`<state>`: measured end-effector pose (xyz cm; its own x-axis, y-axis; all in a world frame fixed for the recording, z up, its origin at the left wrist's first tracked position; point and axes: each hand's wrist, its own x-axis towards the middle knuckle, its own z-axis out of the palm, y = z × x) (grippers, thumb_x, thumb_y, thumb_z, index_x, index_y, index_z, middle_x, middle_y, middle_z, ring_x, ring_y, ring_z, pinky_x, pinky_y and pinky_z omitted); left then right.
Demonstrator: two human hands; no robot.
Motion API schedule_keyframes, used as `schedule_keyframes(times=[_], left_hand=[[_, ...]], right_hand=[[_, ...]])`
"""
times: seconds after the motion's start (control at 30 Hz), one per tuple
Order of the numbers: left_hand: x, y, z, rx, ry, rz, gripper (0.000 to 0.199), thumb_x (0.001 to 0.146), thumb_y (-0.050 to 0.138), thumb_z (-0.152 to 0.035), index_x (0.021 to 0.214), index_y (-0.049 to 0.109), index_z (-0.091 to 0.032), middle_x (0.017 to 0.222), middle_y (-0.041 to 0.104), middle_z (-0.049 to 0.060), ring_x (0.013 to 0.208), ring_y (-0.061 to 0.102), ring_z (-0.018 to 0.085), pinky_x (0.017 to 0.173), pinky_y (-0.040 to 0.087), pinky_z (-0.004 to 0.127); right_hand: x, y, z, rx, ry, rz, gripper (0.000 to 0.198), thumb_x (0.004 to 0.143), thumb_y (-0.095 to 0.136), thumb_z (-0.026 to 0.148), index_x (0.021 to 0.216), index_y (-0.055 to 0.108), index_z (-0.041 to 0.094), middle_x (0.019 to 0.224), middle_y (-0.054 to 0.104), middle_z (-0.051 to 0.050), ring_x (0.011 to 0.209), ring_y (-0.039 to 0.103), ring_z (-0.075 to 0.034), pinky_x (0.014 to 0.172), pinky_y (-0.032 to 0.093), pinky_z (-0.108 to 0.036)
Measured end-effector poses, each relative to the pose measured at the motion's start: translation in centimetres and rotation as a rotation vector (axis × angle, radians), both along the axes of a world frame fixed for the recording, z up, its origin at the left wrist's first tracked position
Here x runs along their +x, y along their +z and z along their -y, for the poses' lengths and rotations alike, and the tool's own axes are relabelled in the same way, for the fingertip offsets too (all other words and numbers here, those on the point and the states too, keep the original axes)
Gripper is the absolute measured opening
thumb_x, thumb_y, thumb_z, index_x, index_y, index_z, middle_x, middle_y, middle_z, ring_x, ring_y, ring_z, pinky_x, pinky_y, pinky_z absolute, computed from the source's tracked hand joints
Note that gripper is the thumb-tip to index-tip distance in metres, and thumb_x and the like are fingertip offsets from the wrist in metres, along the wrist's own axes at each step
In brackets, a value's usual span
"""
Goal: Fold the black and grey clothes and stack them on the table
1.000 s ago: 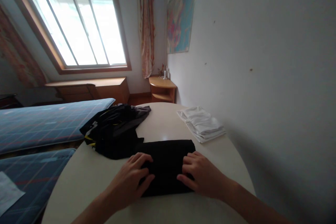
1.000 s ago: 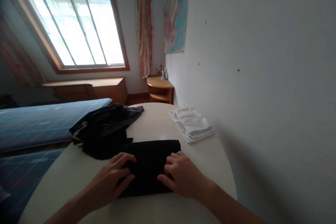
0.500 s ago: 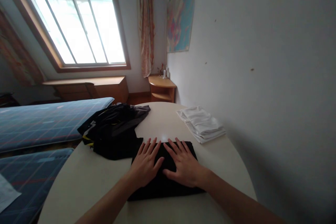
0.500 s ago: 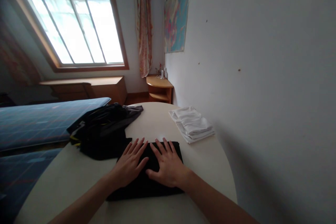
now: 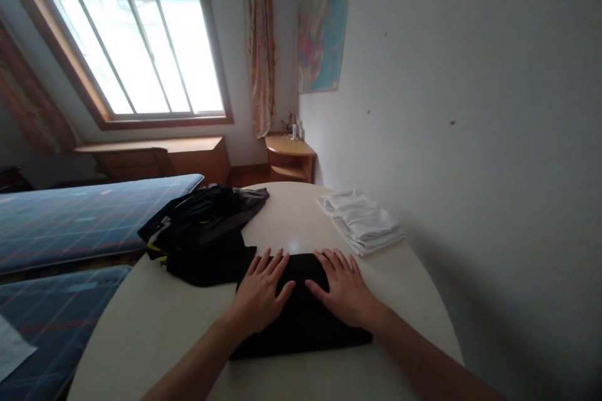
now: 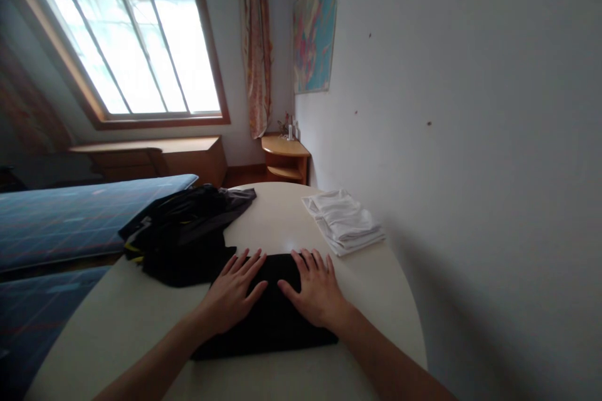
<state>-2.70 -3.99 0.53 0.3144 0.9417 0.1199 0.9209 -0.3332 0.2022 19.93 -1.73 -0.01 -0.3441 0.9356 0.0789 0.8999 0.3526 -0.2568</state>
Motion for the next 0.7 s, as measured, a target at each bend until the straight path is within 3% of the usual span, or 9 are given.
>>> schedule_keyframes(times=[0.17, 0.3, 0.4, 0.53, 0.7], left_hand=[[-1.6, 0.5, -0.5, 0.058, 0.089, 0.054, 0.053, 0.101, 0.039, -0.048, 0.145, 0.051, -0.019, 0.15, 0.052, 0.009, 0.14, 0.044, 0.03, 0.116, 0.031, 0.047], [-4.4, 0.0, -1.3, 0.135, 0.241, 0.116, 0.04, 0.101, 0.041, -0.037, 0.126, 0.065, -0.017, 0.126, 0.069, 0.012, 0.118, 0.061, 0.028, 0.104, 0.042, 0.045], [-6.1, -0.4, -1.6, 0.141, 0.216, 0.159, 0.035, 0.098, 0.046, -0.033, 0.121, 0.067, -0.017, 0.119, 0.07, 0.011, 0.113, 0.062, 0.028, 0.1, 0.044, 0.044], [-6.9, -0.9, -1.9, 0.147, 0.21, 0.212, 0.029, 0.093, 0.052, -0.034, 0.113, 0.068, -0.019, 0.113, 0.071, 0.01, 0.111, 0.06, 0.031, 0.099, 0.044, 0.048], [-6.8, -1.0, -2.1, 0.139, 0.133, 0.425, 0.027, 0.09, 0.055, -0.033, 0.111, 0.065, -0.02, 0.111, 0.067, 0.009, 0.105, 0.064, 0.027, 0.096, 0.049, 0.044]], right_hand=[[-0.6, 1.9, -0.9, 0.07, 0.009, -0.029, 0.063, 0.094, 0.043, 0.068, 0.129, 0.061, 0.02, 0.136, 0.061, -0.014, 0.132, 0.048, -0.033, 0.118, 0.012, -0.06], [-1.7, 3.8, -3.3, 0.024, 0.07, -0.054, 0.05, 0.097, 0.043, 0.058, 0.106, 0.069, 0.017, 0.111, 0.072, -0.013, 0.11, 0.063, -0.029, 0.108, 0.034, -0.049], [-2.9, 4.5, -5.1, -0.113, 0.169, -0.068, 0.049, 0.098, 0.042, 0.055, 0.109, 0.071, 0.018, 0.111, 0.073, -0.013, 0.104, 0.067, -0.027, 0.093, 0.045, -0.038], [-4.2, 4.5, -6.6, -0.222, 0.261, -0.039, 0.055, 0.09, 0.052, 0.062, 0.117, 0.071, 0.018, 0.117, 0.072, -0.013, 0.107, 0.067, -0.028, 0.089, 0.048, -0.034], [-4.1, 5.0, -7.7, -0.357, 0.354, 0.028, 0.059, 0.08, 0.062, 0.068, 0.108, 0.075, 0.018, 0.105, 0.075, -0.012, 0.096, 0.069, -0.028, 0.079, 0.049, -0.031]])
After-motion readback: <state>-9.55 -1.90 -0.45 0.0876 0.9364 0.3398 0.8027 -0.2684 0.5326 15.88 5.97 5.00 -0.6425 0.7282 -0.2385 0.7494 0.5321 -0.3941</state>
